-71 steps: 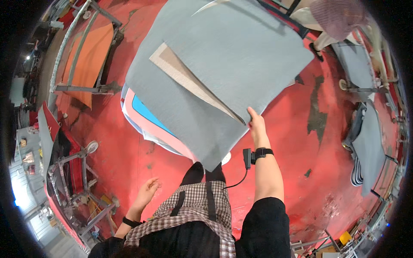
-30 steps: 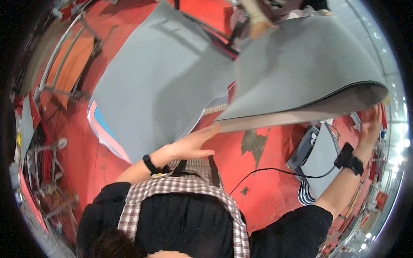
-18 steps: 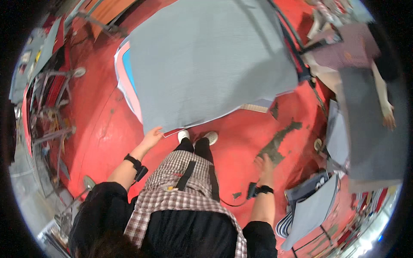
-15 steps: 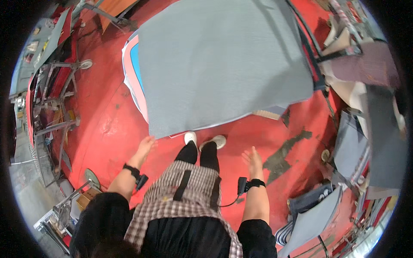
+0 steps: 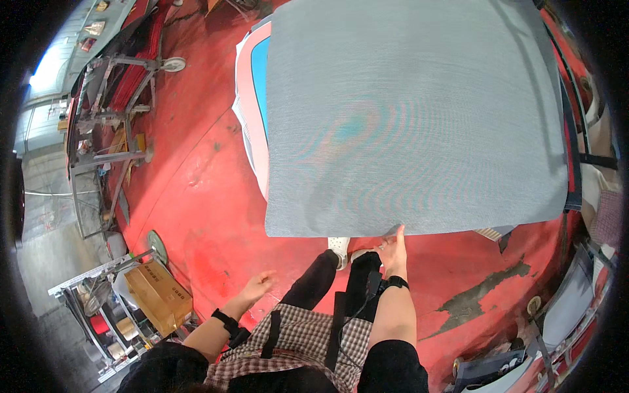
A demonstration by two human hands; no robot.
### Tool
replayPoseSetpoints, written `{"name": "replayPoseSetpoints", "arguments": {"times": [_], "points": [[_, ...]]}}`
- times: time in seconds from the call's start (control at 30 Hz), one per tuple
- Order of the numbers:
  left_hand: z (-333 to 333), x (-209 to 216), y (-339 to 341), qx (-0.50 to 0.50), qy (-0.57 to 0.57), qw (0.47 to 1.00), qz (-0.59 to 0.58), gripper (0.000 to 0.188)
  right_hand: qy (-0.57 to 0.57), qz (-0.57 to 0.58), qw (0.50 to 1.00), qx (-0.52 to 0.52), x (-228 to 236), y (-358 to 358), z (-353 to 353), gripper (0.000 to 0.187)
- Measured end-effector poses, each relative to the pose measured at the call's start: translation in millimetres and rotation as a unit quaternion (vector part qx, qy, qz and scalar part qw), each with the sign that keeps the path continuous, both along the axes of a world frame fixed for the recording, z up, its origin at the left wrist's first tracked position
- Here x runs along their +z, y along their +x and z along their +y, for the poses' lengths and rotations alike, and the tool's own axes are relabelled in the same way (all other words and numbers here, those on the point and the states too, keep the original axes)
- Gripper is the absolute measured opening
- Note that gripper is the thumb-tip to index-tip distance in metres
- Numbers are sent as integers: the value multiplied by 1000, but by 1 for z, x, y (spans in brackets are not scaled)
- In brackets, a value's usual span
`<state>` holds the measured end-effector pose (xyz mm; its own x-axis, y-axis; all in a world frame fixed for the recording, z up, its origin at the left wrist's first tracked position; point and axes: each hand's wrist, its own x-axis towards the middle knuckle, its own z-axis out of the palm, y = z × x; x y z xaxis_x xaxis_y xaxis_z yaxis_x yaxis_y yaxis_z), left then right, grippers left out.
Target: Sorting and stacking various printed rubber or foam mats in a manufacturing facility.
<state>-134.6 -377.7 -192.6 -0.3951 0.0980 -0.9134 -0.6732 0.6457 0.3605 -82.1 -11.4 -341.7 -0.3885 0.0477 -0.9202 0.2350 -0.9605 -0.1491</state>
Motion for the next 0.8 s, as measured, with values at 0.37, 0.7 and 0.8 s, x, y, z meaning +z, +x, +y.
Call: {"name": "replayPoseSetpoints", "arguments": {"times": [0.37, 0.7, 0.8], "points": [[53, 59, -34, -99, 15, 992, -71, 58, 193, -23, 981, -1, 155, -28, 23, 38], [127, 188, -136, 198, 369, 901, 113, 44, 282, 47, 956, 68, 400, -88, 88, 28], [106, 212, -173, 457, 320, 804, 207, 39, 252, 54, 964, 69, 414, -76, 90, 26]]}}
